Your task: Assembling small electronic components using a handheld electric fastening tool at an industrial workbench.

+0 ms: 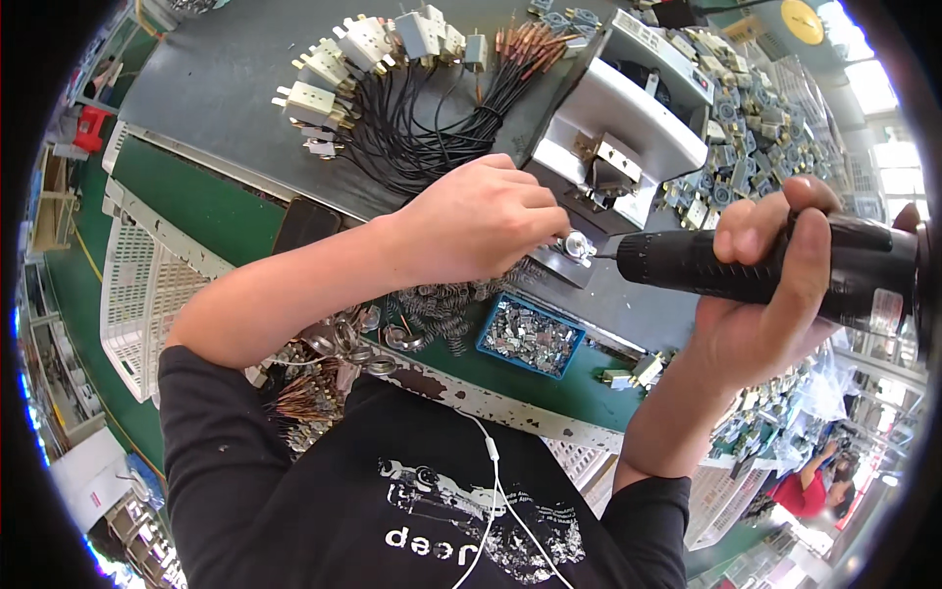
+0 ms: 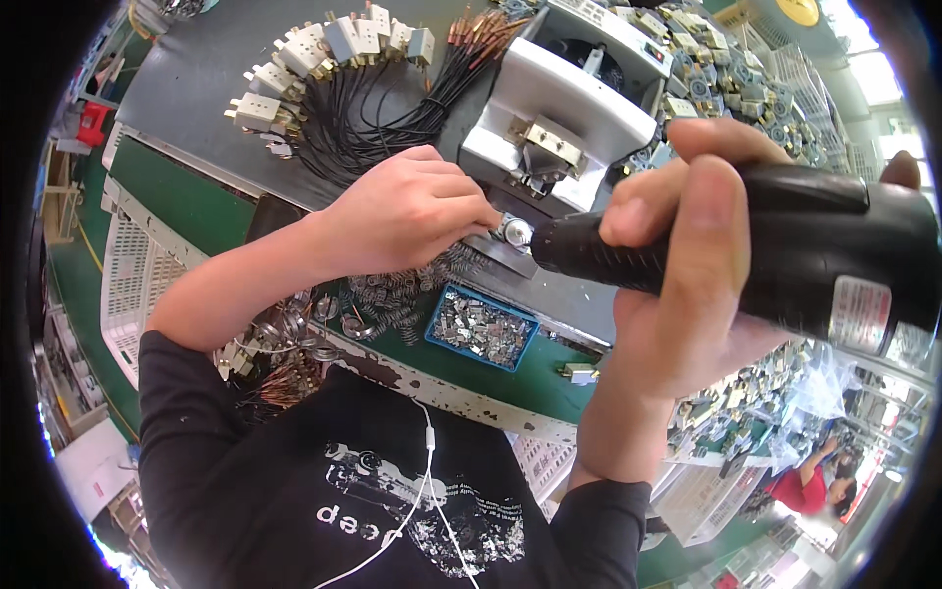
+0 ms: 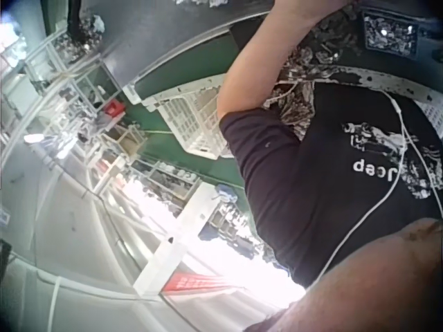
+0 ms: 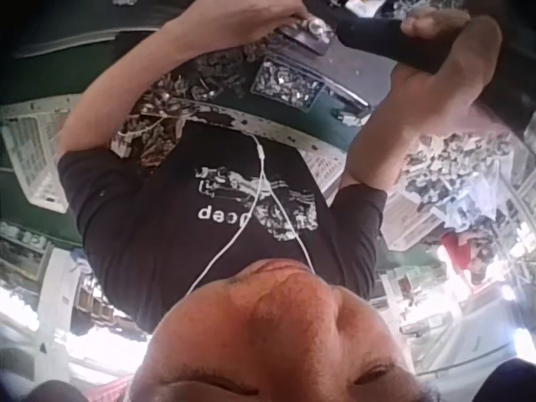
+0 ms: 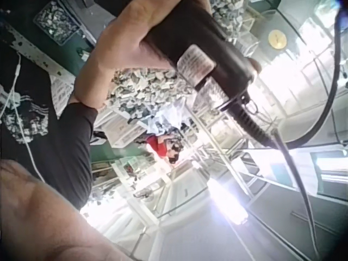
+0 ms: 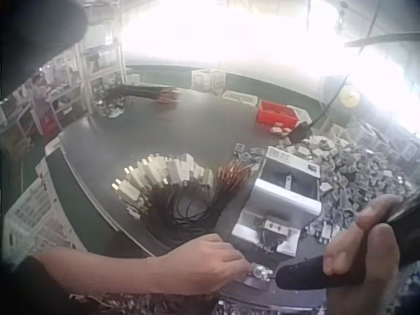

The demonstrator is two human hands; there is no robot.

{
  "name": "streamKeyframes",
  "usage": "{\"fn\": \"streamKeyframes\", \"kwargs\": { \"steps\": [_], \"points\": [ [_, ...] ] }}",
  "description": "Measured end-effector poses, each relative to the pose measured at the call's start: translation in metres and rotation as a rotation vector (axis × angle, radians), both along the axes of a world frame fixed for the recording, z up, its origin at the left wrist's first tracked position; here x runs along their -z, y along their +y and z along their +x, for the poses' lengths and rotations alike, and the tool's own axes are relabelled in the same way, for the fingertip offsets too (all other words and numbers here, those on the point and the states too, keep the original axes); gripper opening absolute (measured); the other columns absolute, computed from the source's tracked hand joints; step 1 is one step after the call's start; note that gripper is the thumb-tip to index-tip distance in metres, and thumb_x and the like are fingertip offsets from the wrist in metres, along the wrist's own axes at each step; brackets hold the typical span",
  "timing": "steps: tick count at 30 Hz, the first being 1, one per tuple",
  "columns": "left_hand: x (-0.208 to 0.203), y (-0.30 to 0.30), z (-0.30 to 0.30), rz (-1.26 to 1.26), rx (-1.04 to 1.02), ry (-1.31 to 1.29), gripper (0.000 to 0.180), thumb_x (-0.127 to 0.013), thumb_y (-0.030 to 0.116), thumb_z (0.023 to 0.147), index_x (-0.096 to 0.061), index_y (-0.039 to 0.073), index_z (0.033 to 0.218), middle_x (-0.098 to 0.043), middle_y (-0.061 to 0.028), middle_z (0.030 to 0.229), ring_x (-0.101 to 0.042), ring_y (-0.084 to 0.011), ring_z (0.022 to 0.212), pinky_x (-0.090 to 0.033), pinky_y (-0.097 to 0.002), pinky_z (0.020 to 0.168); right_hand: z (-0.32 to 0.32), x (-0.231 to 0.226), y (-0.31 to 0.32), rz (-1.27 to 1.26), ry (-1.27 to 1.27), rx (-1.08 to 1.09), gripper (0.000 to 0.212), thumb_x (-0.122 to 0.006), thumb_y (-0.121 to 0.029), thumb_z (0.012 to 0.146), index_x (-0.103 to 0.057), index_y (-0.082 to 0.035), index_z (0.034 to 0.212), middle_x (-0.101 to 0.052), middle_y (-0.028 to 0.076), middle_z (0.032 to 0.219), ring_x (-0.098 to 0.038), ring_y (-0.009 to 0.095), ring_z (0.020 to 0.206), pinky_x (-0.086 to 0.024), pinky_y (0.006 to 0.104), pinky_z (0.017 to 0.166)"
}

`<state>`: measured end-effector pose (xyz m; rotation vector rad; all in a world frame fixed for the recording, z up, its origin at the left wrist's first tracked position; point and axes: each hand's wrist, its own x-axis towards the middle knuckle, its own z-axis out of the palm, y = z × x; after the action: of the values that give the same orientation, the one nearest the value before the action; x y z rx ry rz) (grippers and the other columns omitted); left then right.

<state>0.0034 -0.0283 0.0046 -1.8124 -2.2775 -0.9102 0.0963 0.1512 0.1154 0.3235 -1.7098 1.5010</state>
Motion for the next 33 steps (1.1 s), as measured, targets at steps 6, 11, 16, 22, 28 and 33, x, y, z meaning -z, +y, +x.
{"fn": "streamKeyframes", "kwargs": {
  "steps": [6,11,16,22,28,33],
  "points": [
    [0.012,0.01,0.001,0.085,-0.027,0.067,0.009,-0.068,0.014,0.082,-0.066,0.011,0.091,-0.065,0.0002,0.082,-0.065,-0.0175,0.084,-0.047,-0.0333,0.077,-0.001,0.005,0.014,0.005,-0.115,0.002,0.068,-0.055,-0.004,0.099,-0.016,-0.012,0.154,-0.065,0.023,0.105,-0.056,0.014,0.064,-0.049,0.0302,0.055],
    [0.015,0.012,0.004,0.026,-0.037,0.127,0.01,-0.07,0.018,0.083,-0.064,0.012,0.087,-0.065,0.001,0.082,-0.064,-0.0164,0.085,-0.047,-0.0335,0.077,-0.003,0.005,0.006,-0.122,-0.102,0.04,0.064,-0.056,-0.004,0.098,-0.02,-0.009,0.151,-0.065,0.023,0.102,-0.056,0.015,0.063,-0.05,0.0306,0.055],
    [0.021,0.018,0.006,0.024,-0.028,0.15,0.015,-0.073,0.025,0.083,-0.063,0.013,0.087,-0.066,0.0018,0.084,-0.063,-0.0163,0.086,-0.046,-0.0333,0.077,-0.001,0.002,0.003,-0.063,-0.223,0.106,0.063,-0.058,-0.004,0.097,-0.022,-0.008,0.149,-0.065,0.022,0.099,-0.058,0.015,0.061,-0.051,0.0318,0.055],
    [0.021,0.015,0.005,0.02,-0.042,0.036,0.015,-0.077,0.023,0.081,-0.067,0.015,0.088,-0.068,0.0027,0.092,-0.064,-0.018,0.094,-0.047,-0.0343,0.08,-0.002,0.014,0.0,-0.049,-0.227,0.121,0.068,-0.059,-0.002,0.096,-0.018,-0.008,0.151,-0.066,0.021,0.097,-0.059,0.015,0.059,-0.052,0.0311,0.056],
    [0.029,0.013,0.001,0.028,-0.014,-0.106,0.011,-0.077,0.016,0.081,-0.069,0.013,0.088,-0.071,0.0011,0.108,-0.065,-0.0212,0.101,-0.05,-0.0374,0.088,-0.015,0.031,-0.006,-0.069,-0.142,0.059,0.08,-0.061,0.002,0.095,-0.01,-0.01,0.155,-0.068,0.02,0.097,-0.06,0.014,0.058,-0.053,0.0286,0.056],
    [0.032,0.014,0.0,0.055,0.014,-0.138,0.012,-0.077,0.015,0.08,-0.069,0.011,0.088,-0.071,-0.0001,0.108,-0.065,-0.0235,0.098,-0.053,-0.039,0.085,-0.028,0.04,-0.01,-0.084,-0.08,0.004,0.089,-0.063,0.006,0.094,-0.003,-0.011,0.159,-0.069,0.019,0.097,-0.061,0.014,0.057,-0.053,0.0265,0.056]
  ]
}}
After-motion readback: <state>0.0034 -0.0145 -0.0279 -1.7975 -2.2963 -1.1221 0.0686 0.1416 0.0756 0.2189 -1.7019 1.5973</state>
